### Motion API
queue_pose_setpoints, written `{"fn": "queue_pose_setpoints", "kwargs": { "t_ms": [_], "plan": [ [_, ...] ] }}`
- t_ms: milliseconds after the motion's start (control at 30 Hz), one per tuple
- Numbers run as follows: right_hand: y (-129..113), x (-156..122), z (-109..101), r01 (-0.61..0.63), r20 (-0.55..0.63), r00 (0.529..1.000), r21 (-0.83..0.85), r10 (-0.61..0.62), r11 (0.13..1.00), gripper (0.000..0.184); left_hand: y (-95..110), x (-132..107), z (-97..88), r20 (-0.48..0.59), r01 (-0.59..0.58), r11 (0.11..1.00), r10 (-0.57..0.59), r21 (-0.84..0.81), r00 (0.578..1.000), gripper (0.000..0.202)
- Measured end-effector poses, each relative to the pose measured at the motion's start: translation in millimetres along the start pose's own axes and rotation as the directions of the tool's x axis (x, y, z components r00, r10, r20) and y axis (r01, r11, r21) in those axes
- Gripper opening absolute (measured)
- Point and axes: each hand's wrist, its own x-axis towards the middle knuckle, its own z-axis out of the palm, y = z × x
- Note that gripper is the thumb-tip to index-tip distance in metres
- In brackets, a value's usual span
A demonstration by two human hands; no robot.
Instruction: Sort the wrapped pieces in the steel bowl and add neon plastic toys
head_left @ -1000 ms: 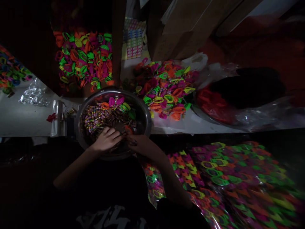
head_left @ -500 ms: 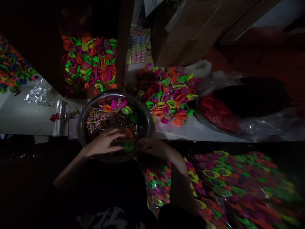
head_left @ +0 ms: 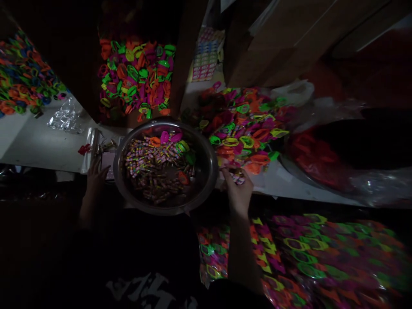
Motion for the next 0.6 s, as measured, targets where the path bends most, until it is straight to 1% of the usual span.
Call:
{"fn": "queue_pose_setpoints", "kwargs": {
  "t_ms": [67, 133, 200, 267, 367, 467, 533, 600],
  "plan": [
    [-4, -2, 6, -0.018, 0.032, 0.999, -0.003, 0.018, 1.0, 0.036, -2, 15, 5.0, 0.011, 0.016, 1.0, -0.016, -0.02, 1.0, 0.034],
    [-8, -4, 10, -0.044, 0.07, 0.997, 0.003, 0.043, 0.999, 0.036, 2, 37, 3.2, -0.039, 0.044, 0.998, -0.046, -0.055, 0.998, 0.043],
    [-10, -7, 13, -0.06, 0.092, 0.994, 0.001, 0.06, 0.998, 0.036, 11, 62, -2.5, -0.104, 0.053, 0.994, -0.063, -0.096, 0.993, 0.05],
    [-9, -10, 17, -0.068, 0.11, 0.991, -0.023, 0.07, 0.997, 0.036, 25, 84, -9.1, -0.144, 0.022, 0.992, -0.04, -0.125, 0.989, 0.049],
    [-4, -16, 22, -0.049, 0.154, 0.986, -0.077, 0.06, 0.996, 0.036, 55, 105, -17.1, -0.135, -0.105, 0.99, 0.092, -0.094, 0.987, 0.037],
    [3, -20, 29, 0.039, 0.181, 0.983, -0.102, -0.02, 0.994, 0.034, 94, 113, -19.7, -0.095, -0.248, 0.968, 0.244, -0.031, 0.965, 0.029],
    [6, -22, 34, 0.08, 0.194, 0.979, -0.102, -0.059, 0.992, 0.033, 122, 114, -16.1, -0.029, -0.378, 0.926, 0.378, 0.01, 0.925, 0.029],
    [9, -21, 37, 0.073, 0.19, 0.981, -0.117, -0.05, 0.99, 0.034, 148, 117, -7.9, 0.081, -0.518, 0.854, 0.514, 0.047, 0.854, 0.031]
  ]
}}
